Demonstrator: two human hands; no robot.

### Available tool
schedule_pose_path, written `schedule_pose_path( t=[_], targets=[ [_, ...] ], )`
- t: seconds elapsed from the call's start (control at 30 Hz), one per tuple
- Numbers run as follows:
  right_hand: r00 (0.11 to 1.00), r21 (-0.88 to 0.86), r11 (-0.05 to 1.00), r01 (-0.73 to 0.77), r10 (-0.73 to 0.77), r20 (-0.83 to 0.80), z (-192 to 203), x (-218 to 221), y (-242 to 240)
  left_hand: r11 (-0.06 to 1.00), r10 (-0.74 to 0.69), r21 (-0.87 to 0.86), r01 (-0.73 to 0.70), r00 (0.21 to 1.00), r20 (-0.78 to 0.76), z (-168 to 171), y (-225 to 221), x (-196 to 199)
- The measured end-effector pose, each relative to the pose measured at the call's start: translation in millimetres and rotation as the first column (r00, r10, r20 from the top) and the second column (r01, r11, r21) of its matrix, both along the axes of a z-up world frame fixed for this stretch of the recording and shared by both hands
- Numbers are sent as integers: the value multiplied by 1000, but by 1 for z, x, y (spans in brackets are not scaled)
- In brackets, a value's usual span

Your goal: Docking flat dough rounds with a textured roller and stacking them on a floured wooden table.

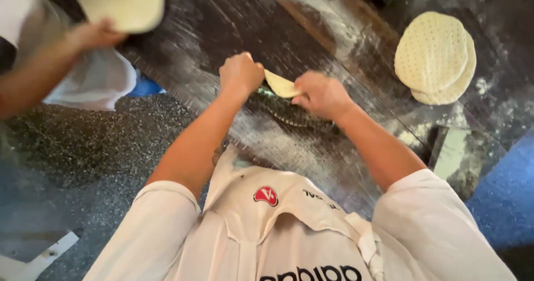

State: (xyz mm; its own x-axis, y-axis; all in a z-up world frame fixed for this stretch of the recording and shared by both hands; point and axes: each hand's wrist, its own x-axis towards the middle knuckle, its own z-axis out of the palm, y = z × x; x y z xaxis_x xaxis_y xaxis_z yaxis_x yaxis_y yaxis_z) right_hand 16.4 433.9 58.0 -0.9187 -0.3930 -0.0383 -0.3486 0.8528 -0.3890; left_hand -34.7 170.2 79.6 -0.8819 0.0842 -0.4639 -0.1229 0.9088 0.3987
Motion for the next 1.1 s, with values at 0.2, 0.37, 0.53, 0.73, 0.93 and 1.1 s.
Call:
schedule_pose_path(
  t=[0.2,0.37,0.53,0.73,0.93,1.1],
  targets=[
    [918,273,921,278,-339,208,-35,-29,9,953,24,285,100,916,-401,-56,-34,70],
    [906,258,959,116,4,-423,-85,-7,-26,842,-139,136,522,454,-880,-1,24,55],
    [977,267,945,187,-152,-148,-92,-20,-11,704,-569,-50,709,519,-638,-10,-4,141],
    [969,-35,985,167,-158,192,-60,6,27,671,-656,-172,721,470,-590,-53,-75,215],
    [807,-36,850,526,-485,336,72,60,209,664,-686,-225,714,460,-564,-22,-62,198],
    [411,-29,416,909,-882,233,82,215,331,656,-722,-271,704,482,-496,-24,-60,191]
  ],
)
